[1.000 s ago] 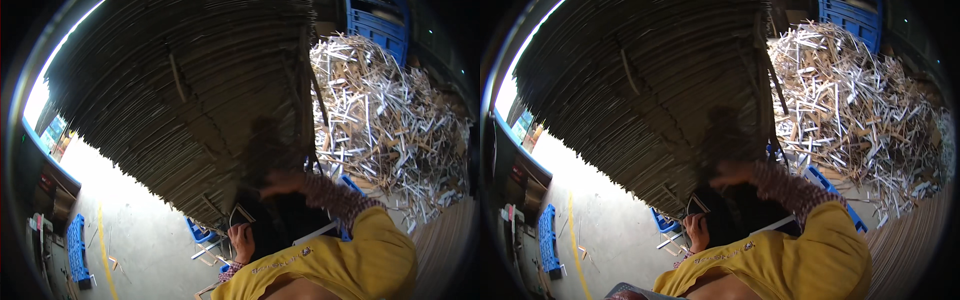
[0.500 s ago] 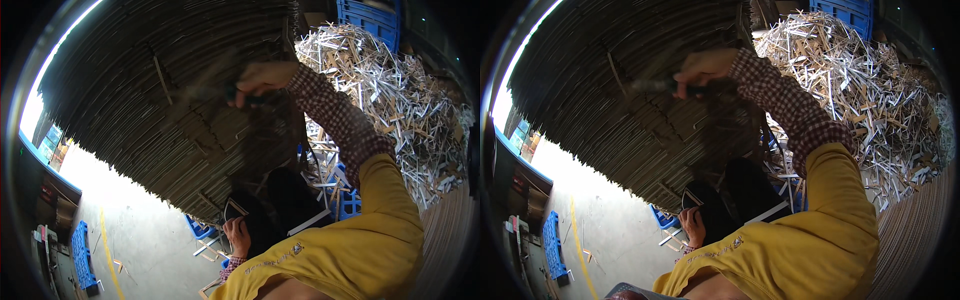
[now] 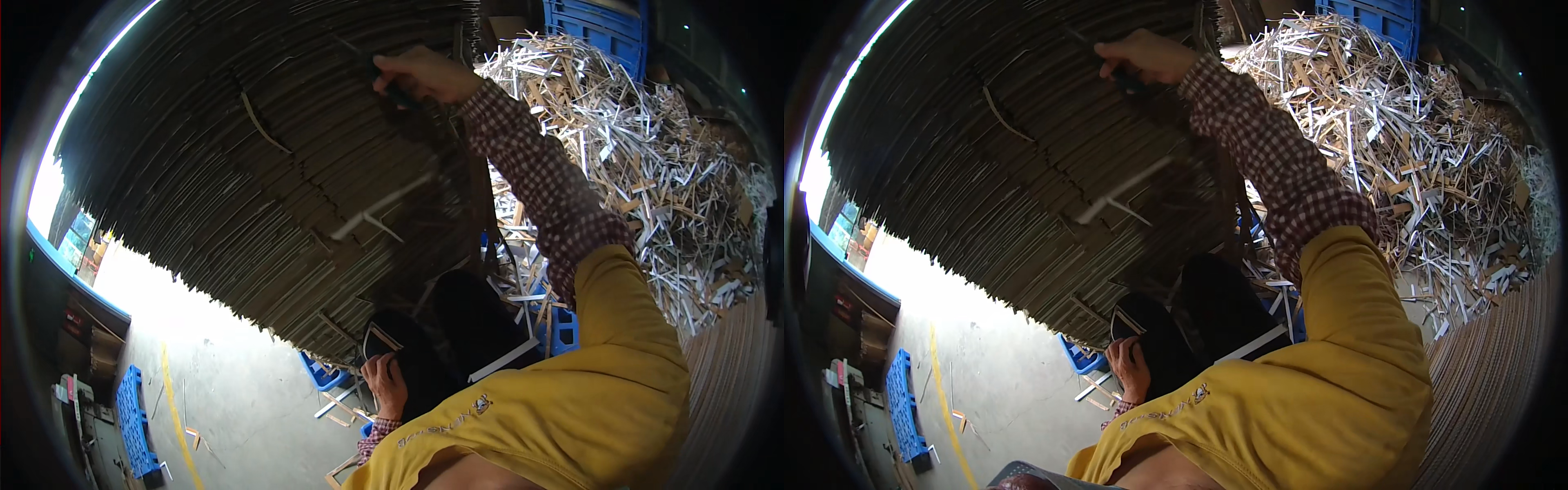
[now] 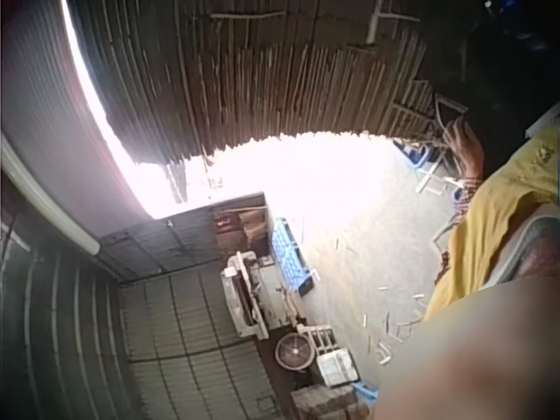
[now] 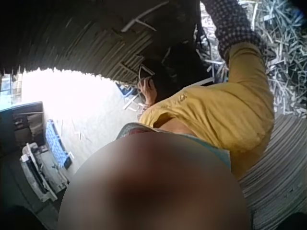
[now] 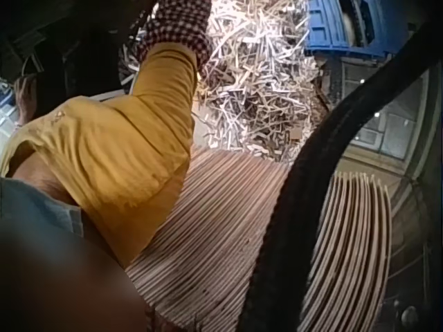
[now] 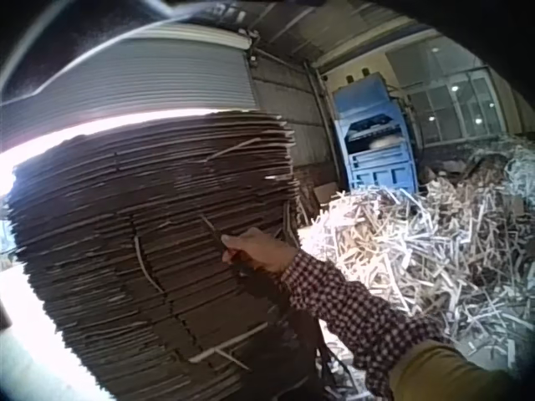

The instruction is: Trimming the edges of a stack of cardboard sheets using a cutter tool.

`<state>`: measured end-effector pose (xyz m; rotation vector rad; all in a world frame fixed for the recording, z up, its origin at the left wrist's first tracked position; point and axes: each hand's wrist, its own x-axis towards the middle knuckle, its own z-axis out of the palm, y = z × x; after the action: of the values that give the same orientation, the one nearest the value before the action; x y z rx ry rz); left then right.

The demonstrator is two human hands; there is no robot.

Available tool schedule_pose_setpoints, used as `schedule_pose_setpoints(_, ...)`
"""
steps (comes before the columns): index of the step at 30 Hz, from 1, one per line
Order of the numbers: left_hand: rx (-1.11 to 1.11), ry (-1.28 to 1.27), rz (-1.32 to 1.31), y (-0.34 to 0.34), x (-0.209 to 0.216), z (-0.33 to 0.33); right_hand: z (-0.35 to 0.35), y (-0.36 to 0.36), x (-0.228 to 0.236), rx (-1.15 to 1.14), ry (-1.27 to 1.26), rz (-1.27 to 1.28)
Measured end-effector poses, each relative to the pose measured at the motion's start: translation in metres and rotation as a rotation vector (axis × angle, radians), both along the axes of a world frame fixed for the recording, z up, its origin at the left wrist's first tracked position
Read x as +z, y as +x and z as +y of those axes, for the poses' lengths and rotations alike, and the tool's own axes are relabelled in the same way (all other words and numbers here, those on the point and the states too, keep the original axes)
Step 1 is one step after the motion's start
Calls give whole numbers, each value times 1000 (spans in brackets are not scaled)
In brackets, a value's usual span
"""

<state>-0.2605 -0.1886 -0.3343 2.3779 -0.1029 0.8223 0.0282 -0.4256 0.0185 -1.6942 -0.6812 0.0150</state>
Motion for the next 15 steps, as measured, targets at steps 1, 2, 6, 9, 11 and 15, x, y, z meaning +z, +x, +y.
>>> schedule_pose_setpoints(1,-2,-7,7,0,1,0,0,5,1,-2,2,1)
schedule_pose_setpoints(2,1,-15,12,0,2,0,3,8,4,-31,-9,3)
schedule_pose_setpoints(6,3,-3,14,0,2,1,9,14,1,-59,57,-20)
schedule_pose_setpoints(9,9,9,14,1,4,-1,8,14,0,-13,118,30)
schedule_pose_setpoints(11,9,-6,7,0,4,-3,10,17,2,-23,115,38)
schedule_pose_setpoints(15,9,1,11,0,5,-5,20,23,0,-50,133,10)
